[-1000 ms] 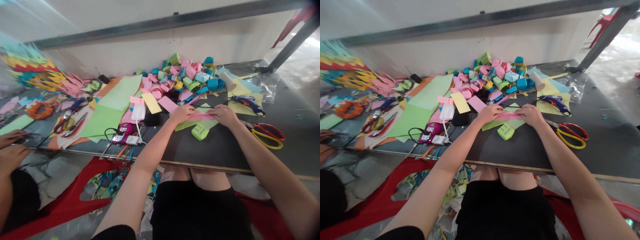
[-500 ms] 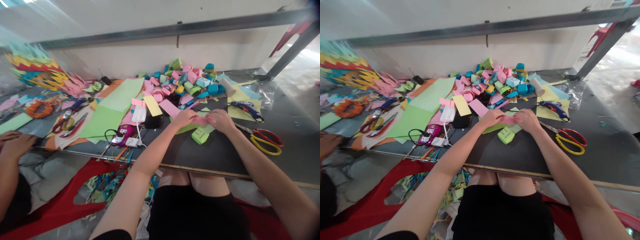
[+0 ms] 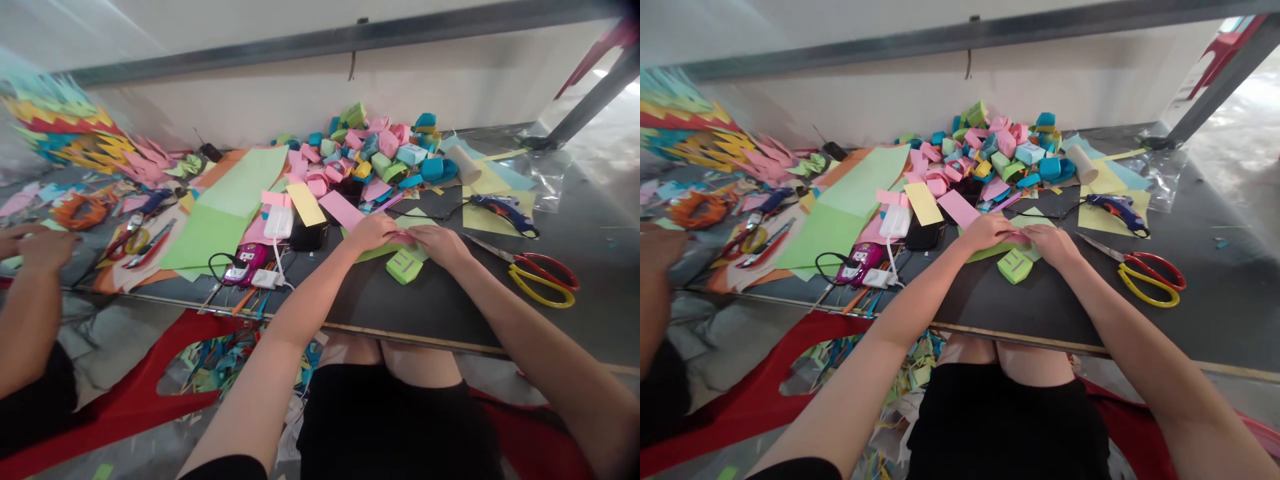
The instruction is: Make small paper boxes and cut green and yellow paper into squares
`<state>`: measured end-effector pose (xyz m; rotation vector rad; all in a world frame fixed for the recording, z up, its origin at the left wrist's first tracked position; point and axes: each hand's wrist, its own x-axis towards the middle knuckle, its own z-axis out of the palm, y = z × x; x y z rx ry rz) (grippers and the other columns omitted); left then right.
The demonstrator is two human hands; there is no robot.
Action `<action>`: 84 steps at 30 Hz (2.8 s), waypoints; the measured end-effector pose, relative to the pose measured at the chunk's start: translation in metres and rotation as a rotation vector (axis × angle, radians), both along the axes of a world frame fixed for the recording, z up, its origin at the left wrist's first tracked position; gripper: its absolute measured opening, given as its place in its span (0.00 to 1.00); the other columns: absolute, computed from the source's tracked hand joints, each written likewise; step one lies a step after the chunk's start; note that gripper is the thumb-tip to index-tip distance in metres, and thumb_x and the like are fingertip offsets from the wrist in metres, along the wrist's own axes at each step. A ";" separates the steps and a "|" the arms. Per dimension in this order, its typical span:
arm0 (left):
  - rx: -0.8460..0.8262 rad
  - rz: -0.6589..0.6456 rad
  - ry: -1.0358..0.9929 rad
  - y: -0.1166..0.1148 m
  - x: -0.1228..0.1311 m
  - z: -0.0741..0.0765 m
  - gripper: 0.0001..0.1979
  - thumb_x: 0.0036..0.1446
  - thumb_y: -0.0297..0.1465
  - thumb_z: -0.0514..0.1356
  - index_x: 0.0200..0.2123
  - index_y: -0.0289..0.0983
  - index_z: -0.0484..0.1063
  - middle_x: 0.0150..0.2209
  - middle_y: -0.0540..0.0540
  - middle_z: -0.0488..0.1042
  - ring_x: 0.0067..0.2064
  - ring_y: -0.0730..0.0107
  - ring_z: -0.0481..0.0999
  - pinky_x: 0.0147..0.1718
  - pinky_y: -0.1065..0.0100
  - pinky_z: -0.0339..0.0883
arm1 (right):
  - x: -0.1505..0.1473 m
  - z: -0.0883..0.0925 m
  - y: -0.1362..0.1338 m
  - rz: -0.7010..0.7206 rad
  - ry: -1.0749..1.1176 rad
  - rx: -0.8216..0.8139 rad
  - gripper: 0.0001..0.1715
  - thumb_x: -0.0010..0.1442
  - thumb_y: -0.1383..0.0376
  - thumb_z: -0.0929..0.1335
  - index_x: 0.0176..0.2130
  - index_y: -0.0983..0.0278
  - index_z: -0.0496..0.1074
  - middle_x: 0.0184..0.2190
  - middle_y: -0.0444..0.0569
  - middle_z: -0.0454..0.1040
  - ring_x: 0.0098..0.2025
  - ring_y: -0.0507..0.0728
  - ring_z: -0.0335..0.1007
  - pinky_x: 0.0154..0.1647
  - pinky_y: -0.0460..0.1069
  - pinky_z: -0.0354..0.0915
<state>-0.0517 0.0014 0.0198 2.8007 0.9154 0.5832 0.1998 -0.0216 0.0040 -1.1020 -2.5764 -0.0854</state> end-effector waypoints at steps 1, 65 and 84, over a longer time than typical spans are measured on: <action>-0.011 0.003 -0.010 0.000 -0.001 0.000 0.12 0.69 0.31 0.62 0.50 0.36 0.83 0.45 0.40 0.85 0.48 0.59 0.81 0.51 0.60 0.72 | 0.001 -0.002 0.001 0.015 0.013 -0.015 0.23 0.72 0.69 0.62 0.56 0.65 0.81 0.56 0.56 0.82 0.58 0.62 0.80 0.62 0.56 0.75; -0.089 0.201 0.184 -0.027 0.008 0.101 0.30 0.57 0.30 0.66 0.63 0.38 0.69 0.61 0.38 0.74 0.56 0.52 0.79 0.49 0.62 0.75 | -0.047 0.042 -0.025 -0.337 0.178 -0.403 0.12 0.60 0.57 0.75 0.41 0.62 0.81 0.39 0.52 0.82 0.38 0.60 0.78 0.37 0.52 0.69; -0.346 0.232 0.017 0.001 -0.020 0.050 0.12 0.60 0.34 0.67 0.46 0.40 0.84 0.51 0.42 0.83 0.53 0.57 0.80 0.55 0.59 0.71 | -0.047 0.031 -0.019 -0.070 0.262 -0.363 0.14 0.62 0.72 0.67 0.41 0.62 0.82 0.41 0.51 0.84 0.44 0.60 0.78 0.45 0.51 0.69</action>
